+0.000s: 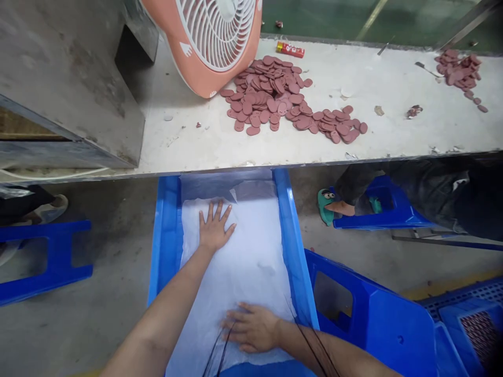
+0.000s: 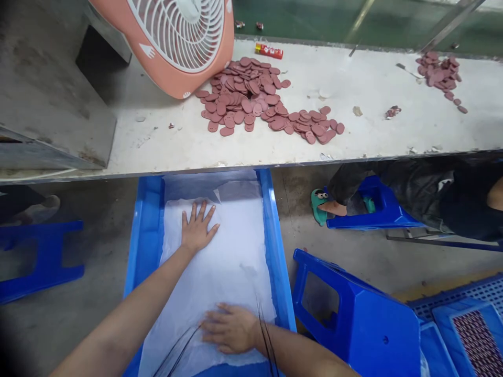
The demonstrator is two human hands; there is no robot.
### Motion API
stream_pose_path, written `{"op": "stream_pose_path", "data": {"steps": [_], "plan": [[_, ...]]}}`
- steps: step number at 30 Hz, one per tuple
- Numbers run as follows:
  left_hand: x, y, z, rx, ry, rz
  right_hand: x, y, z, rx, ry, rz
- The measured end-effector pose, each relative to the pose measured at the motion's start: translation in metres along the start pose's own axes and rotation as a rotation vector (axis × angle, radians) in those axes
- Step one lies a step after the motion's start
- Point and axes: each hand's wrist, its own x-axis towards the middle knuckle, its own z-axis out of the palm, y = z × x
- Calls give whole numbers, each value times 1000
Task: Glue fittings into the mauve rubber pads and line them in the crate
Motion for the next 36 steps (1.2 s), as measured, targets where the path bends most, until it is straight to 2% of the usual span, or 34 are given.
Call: {"op": "stream_pose_path", "data": {"steps": [3,6,10,12,13,16,19,22,24,27,31,34,36], "plan": [[-2,1,0,7,-2,2,48,8,1,-42,76,27],[-3,1,1,14,-1,6,80,5,24,-66,58,-101],[-5,-1,4,22,1,14,80,-20,66,-71,-14,-364],[-3,-2,4,19,7,15,74,-32,72,-71,-12,-404],[-2,-1,3,15,9,15,71,-36,70,-73,6,-377],[0,2,-7,-4,6,21,62,-39,46,-83,116,-134],[-14,10,-21,-14,32,-1,45,-29,19,-116,273,319],[-58,19,-22,0,87,-119,20,-9,11,-161,433,790],[-96,22,-11,11,91,-226,4,4,16,-183,505,989],[-138,21,14,29,86,-349,-14,17,32,-204,547,1099],[-152,15,33,43,111,-398,-25,17,45,-259,641,1221],[-148,13,29,43,124,-395,-18,16,34,-293,701,1224],[-141,13,22,46,147,-401,-6,25,12,-311,723,1168]]}}
